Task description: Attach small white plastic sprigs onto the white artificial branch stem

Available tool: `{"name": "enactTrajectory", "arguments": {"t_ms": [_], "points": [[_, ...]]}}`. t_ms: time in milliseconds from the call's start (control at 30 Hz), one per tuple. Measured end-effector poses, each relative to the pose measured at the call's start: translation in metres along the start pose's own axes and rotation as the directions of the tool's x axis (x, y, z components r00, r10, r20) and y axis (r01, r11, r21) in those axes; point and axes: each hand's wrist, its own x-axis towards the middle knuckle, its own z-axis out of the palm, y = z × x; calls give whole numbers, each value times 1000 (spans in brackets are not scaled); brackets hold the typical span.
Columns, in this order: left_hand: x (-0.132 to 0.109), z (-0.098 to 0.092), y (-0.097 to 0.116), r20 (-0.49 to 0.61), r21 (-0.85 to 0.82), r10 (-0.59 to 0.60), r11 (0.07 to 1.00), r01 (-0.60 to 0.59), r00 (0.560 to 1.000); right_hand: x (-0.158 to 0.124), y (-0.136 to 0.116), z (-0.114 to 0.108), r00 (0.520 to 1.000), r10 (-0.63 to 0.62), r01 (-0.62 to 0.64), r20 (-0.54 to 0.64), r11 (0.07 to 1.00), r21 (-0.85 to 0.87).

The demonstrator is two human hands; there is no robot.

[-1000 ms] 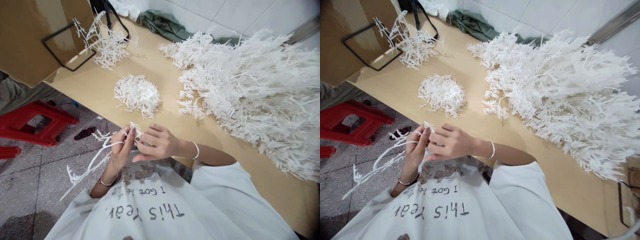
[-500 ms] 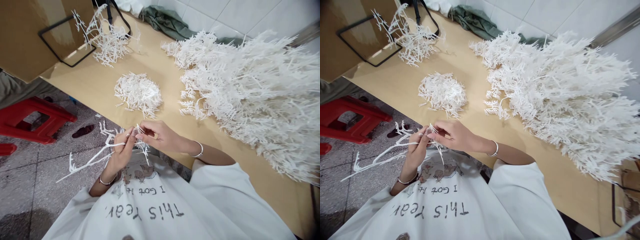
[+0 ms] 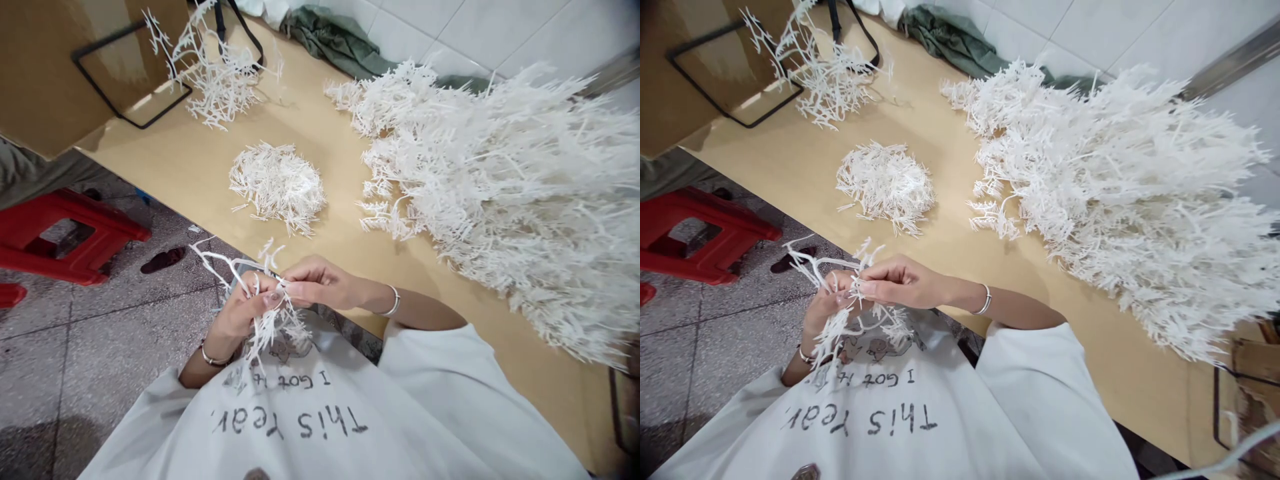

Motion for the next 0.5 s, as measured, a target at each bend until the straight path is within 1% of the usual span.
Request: {"name": "enactTrajectory", "arguments": {"t_ms": [33,100,133,200,267,333,400,500], "points": [[2,3,-1,39,-88,-15,996,18,999,0,3,2,1000,-6,6,-2,994,114],[6,10,-2,96,-244,-47,967,69,994,-1,8,6,1000,2,2,-13,945,327],[8,14,-1,111,-297,-65,950,96,992,-1,9,7,1000,11,-3,-16,913,407],[10,19,0,133,-354,-120,921,160,984,-2,10,7,1000,20,-13,-8,862,507],[11,21,0,168,-377,-182,896,233,969,-2,11,7,1000,12,-24,25,832,554],[11,21,-1,197,-401,-212,874,276,957,-1,12,6,999,-2,-19,36,815,580],[11,20,-4,201,-440,-188,860,260,961,-1,14,5,1000,-7,-5,19,813,582],[12,14,-14,152,-470,-130,863,187,980,-2,15,5,1000,-1,8,-13,813,583]]}}
